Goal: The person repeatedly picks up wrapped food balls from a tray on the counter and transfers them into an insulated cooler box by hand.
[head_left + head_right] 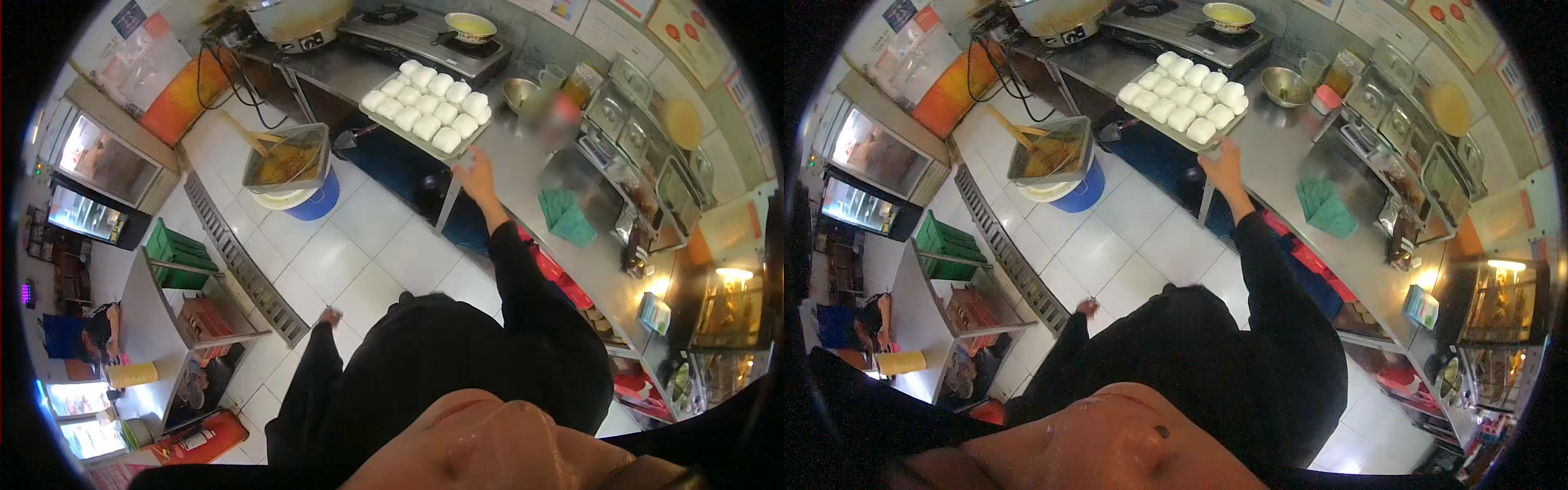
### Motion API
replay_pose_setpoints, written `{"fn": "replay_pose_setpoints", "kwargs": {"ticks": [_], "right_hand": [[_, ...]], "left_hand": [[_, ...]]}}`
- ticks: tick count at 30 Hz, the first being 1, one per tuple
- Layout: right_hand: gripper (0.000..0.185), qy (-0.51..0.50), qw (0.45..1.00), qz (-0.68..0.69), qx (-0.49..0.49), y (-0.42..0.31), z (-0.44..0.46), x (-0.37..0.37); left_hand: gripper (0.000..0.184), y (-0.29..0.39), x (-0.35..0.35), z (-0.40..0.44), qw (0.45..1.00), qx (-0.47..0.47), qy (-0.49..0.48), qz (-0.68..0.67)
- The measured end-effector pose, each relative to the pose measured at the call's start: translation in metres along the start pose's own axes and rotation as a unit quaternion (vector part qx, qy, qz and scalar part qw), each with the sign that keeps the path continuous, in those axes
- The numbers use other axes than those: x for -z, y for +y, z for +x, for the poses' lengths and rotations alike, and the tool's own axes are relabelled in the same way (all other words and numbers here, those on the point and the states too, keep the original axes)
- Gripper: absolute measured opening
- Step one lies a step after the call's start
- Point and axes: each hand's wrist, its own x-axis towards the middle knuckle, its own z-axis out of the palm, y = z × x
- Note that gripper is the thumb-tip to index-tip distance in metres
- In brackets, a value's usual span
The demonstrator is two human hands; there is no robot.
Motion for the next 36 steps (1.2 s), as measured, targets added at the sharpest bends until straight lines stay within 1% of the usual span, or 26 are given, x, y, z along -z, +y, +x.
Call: {"fn": "replay_pose_setpoints", "kwargs": {"ticks": [1,2,3,5,7,8,11,12,14,15,16,17,18,19,21,22,23,25,26,27,28,29,31,32,35,36], "right_hand": [[0.068,0.012,0.999,-0.028,0.025,0.019,0.032,-0.007],[0.069,0.025,0.997,-0.054,0.047,0.039,0.062,-0.016],[0.070,0.037,0.996,-0.070,0.038,0.061,0.092,-0.023],[0.072,0.068,0.992,-0.104,0.034,0.095,0.162,-0.035],[0.077,0.094,0.966,-0.237,0.047,0.107,0.214,-0.041],[0.079,0.102,0.946,-0.303,0.051,0.114,0.232,-0.043],[0.087,0.019,0.917,-0.384,-0.107,0.128,0.271,-0.060],[0.089,-0.041,0.916,-0.363,-0.166,0.129,0.281,-0.061],[0.089,-0.061,0.898,-0.399,-0.174,0.116,0.288,-0.054],[0.089,-0.073,0.887,-0.421,-0.176,0.105,0.287,-0.047],[0.087,-0.067,0.892,-0.408,-0.182,0.099,0.287,-0.039],[0.088,-0.099,0.922,-0.349,-0.137,0.088,0.283,-0.034],[0.088,-0.129,0.945,-0.288,-0.091,0.074,0.277,-0.032],[0.088,-0.157,0.961,-0.224,-0.046,0.058,0.272,-0.032],[0.089,-0.201,0.975,-0.092,0.039,0.022,0.266,-0.033],[0.084,-0.254,0.954,-0.124,0.098,-0.004,0.269,-0.032],[0.075,-0.305,0.951,0.025,0.041,-0.007,0.277,-0.034],[0.074,-0.136,0.979,-0.055,0.139,0.040,0.307,-0.045],[0.079,-0.093,0.992,-0.059,0.067,0.056,0.320,-0.048],[0.080,-0.104,0.980,-0.169,0.006,0.064,0.319,-0.058],[0.081,-0.116,0.953,-0.275,-0.054,0.069,0.319,-0.072],[0.081,-0.126,0.911,-0.376,-0.114,0.074,0.319,-0.083],[0.081,-0.100,0.917,-0.353,-0.154,0.085,0.326,-0.098],[0.081,-0.088,0.920,-0.339,-0.173,0.090,0.326,-0.106],[0.078,-0.034,0.933,-0.335,-0.127,0.067,0.324,-0.084],[0.078,-0.026,0.952,-0.267,-0.149,0.048,0.321,-0.075]], "left_hand": [[0.049,0.038,0.026,0.012,0.985,-0.034,0.149,0.077],[0.049,0.052,0.048,0.067,0.987,-0.056,0.147,0.045],[0.045,0.097,0.086,0.078,0.975,-0.137,0.165,-0.065],[0.038,0.201,0.158,0.112,0.978,-0.165,0.124,-0.018],[0.036,0.300,0.218,0.123,0.971,-0.221,0.082,-0.045],[0.036,0.332,0.233,0.139,0.960,-0.258,0.062,-0.089],[0.037,0.414,0.274,0.139,0.907,-0.357,-0.008,-0.224],[0.036,0.437,0.286,0.135,0.899,-0.374,-0.001,-0.227],[0.041,0.473,0.313,0.125,0.884,-0.399,-0.004,-0.245],[0.041,0.483,0.319,0.135,0.863,-0.410,-0.029,-0.294],[0.042,0.493,0.326,0.145,0.838,-0.419,-0.053,-0.345],[0.043,0.502,0.332,0.155,0.810,-0.426,-0.077,-0.396],[0.049,0.518,0.358,0.150,0.849,-0.336,-0.131,-0.386],[0.053,0.531,0.371,0.151,0.789,-0.300,-0.207,-0.495],[0.064,0.551,0.389,0.160,0.622,-0.204,-0.348,-0.671],[0.082,0.562,0.400,0.169,0.545,-0.174,-0.438,-0.693],[0.094,0.574,0.410,0.167,0.508,-0.199,-0.475,-0.690],[0.087,0.563,0.412,0.209,0.389,-0.196,-0.600,-0.671],[0.084,0.558,0.417,0.214,0.380,-0.200,-0.607,-0.669],[0.081,0.551,0.420,0.216,0.369,-0.203,-0.614,-0.668],[0.078,0.545,0.424,0.217,0.358,-0.207,-0.620,-0.667],[0.078,0.538,0.427,0.219,0.348,-0.181,-0.627,-0.673],[0.077,0.523,0.437,0.230,0.330,-0.132,-0.636,-0.684],[0.083,0.515,0.441,0.239,0.334,-0.136,-0.649,-0.669],[0.096,0.506,0.474,0.240,0.379,-0.087,-0.634,-0.668],[0.101,0.508,0.483,0.241,0.388,-0.119,-0.638,-0.654]]}}
